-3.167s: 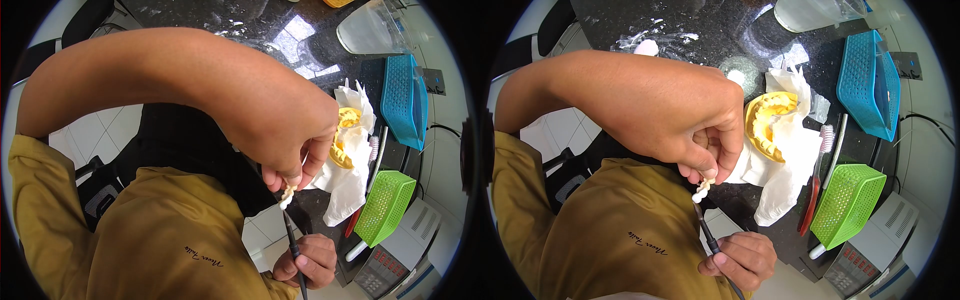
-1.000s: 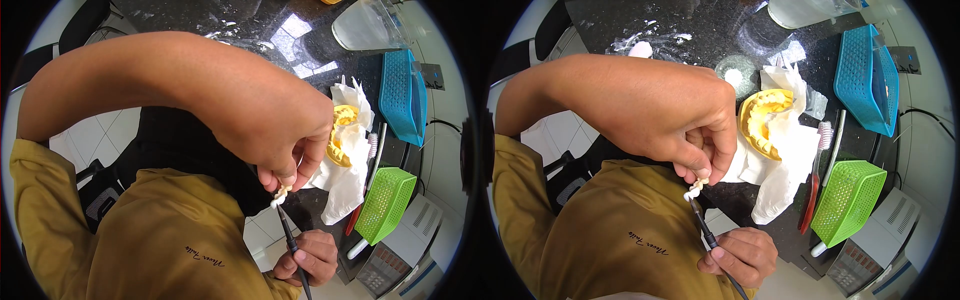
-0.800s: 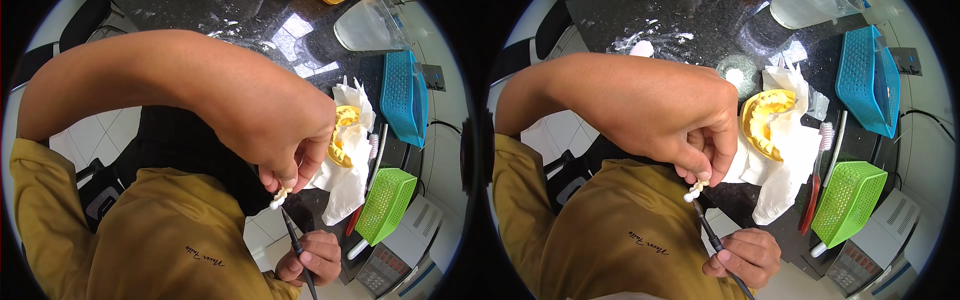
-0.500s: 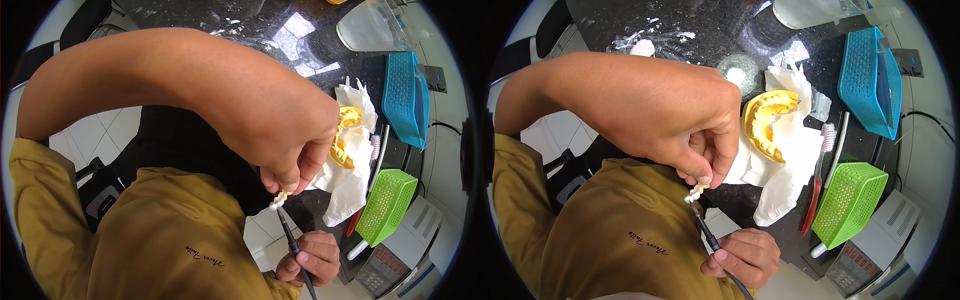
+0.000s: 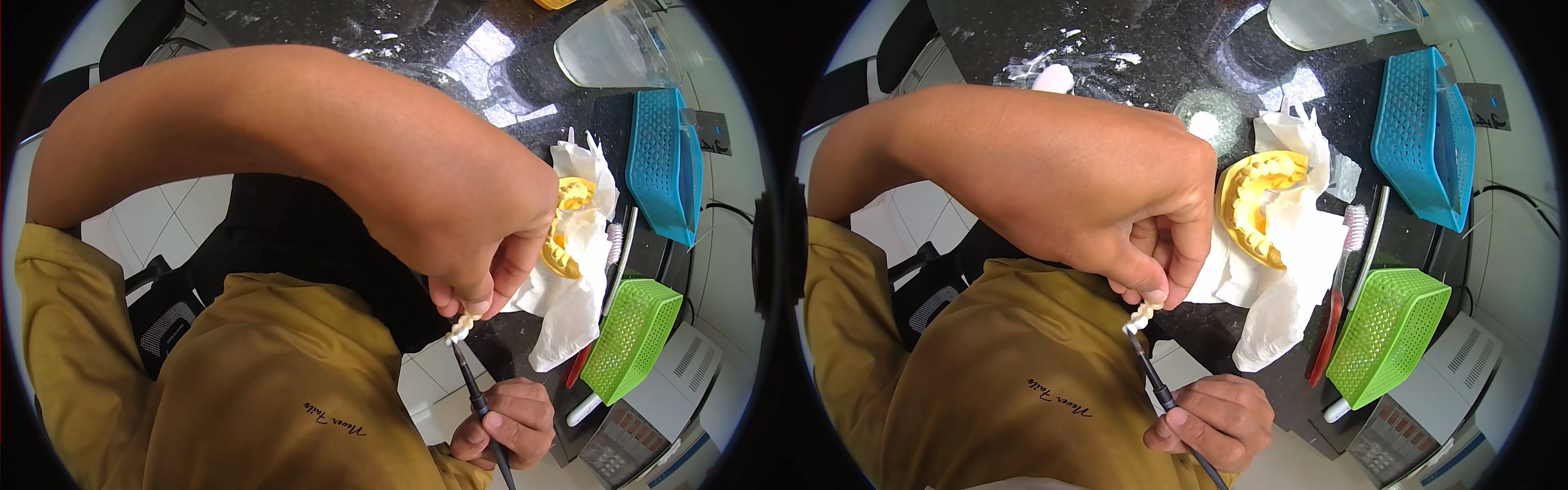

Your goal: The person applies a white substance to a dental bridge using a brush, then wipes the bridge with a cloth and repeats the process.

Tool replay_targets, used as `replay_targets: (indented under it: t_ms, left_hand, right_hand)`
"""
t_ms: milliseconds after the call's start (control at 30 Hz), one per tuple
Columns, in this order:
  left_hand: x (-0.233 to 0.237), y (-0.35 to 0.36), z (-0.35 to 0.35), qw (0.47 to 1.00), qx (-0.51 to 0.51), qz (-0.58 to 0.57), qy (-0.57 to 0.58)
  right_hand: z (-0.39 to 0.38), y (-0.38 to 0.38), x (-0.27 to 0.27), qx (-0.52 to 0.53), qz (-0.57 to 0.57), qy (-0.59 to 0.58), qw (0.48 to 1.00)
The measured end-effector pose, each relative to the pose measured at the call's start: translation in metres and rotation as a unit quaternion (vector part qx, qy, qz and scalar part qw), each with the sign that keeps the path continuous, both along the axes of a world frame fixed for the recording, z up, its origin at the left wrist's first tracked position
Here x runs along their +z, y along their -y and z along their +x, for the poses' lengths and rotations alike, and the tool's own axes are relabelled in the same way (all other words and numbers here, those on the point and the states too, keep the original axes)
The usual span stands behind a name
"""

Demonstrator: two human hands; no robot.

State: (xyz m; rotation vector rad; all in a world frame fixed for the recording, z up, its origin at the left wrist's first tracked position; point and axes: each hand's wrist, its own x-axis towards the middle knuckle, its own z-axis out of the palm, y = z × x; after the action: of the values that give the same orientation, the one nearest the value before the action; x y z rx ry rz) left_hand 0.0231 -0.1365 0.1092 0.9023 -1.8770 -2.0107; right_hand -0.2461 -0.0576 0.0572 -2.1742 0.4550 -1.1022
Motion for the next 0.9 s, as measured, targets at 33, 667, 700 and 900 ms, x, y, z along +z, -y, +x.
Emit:
replay_targets:
  t_ms: [33, 667, 700, 900]
  left_hand:
    - [0.006, 0.003, 0.002, 0.997, 0.018, 0.051, -0.051]
    - [0.010, 0.003, 0.000, 1.000, -0.006, 0.027, 0.000]
    - [0.008, 0.002, 0.001, 0.999, 0.005, 0.041, -0.024]
    - [0.006, 0.004, 0.002, 0.998, 0.003, 0.050, -0.044]
  right_hand:
    - [0.001, -0.001, -0.002, -0.012, -0.005, 0.017, 1.000]
    - [0.000, -0.004, -0.002, -0.037, -0.007, 0.025, 0.999]
    - [0.000, -0.004, -0.002, -0.037, -0.007, 0.025, 0.999]
    - [0.002, -0.005, -0.004, -0.053, -0.006, 0.044, 0.998]
